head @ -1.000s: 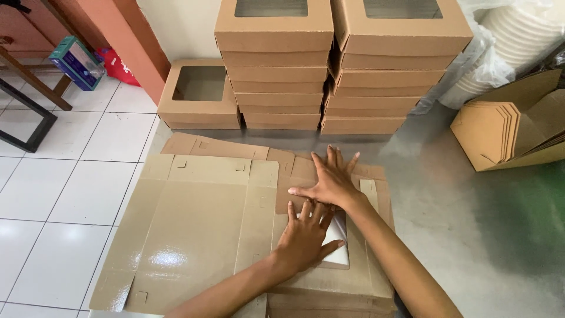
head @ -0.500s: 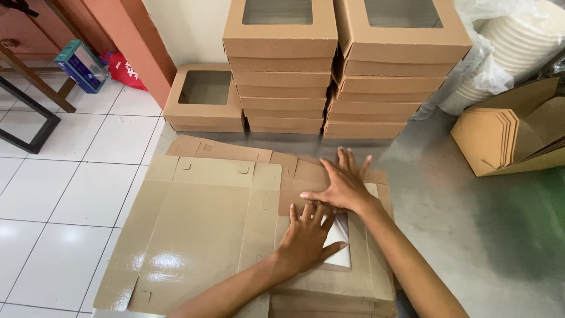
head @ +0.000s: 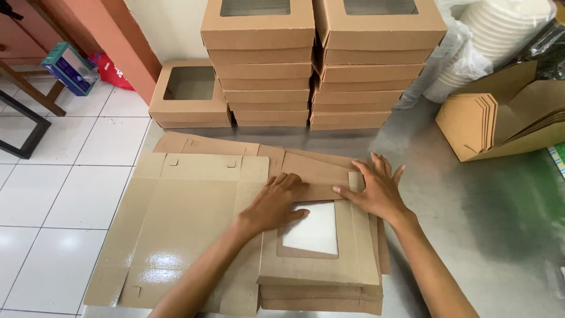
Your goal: The person folds flat cardboard pieces into box shapes on a metal table. They align flaps, press creases, and stack the assembled boxes. The workspace contains stacks of finished boxes and additional flat pieces.
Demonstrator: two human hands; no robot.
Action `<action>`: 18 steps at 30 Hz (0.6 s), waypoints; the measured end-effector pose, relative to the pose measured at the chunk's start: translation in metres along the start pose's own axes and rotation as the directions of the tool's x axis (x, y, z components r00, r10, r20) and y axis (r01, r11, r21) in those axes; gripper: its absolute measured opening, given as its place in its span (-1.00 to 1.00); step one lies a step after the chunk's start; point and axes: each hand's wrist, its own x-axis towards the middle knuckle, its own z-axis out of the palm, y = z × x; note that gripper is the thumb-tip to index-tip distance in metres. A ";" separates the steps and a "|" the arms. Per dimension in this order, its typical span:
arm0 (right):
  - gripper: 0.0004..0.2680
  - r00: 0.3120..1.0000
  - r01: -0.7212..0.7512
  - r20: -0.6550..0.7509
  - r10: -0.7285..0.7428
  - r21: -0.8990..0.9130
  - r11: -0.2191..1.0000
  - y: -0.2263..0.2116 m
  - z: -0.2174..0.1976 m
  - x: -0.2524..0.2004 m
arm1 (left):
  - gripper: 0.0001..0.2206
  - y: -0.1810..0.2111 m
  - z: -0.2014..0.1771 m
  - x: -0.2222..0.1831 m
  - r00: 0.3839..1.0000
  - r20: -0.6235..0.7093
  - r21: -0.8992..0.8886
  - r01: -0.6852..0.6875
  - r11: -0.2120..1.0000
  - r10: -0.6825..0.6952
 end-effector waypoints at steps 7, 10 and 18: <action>-0.62 0.912 0.404 -0.121 -0.391 0.121 0.907 -0.021 -0.013 -0.064 | -0.70 -0.038 0.011 0.009 0.977 -0.209 -0.092 -0.052 0.994 0.032; -0.55 0.807 0.535 0.113 -0.579 0.275 0.799 -0.035 -0.014 -0.100 | -0.81 -0.046 0.011 0.015 0.935 -0.335 -0.195 -0.190 0.962 0.116; -0.81 0.509 0.806 0.196 -0.838 0.233 0.544 -0.043 0.028 -0.124 | -0.82 -0.050 -0.051 0.020 0.906 -0.320 -0.264 -0.365 0.893 0.276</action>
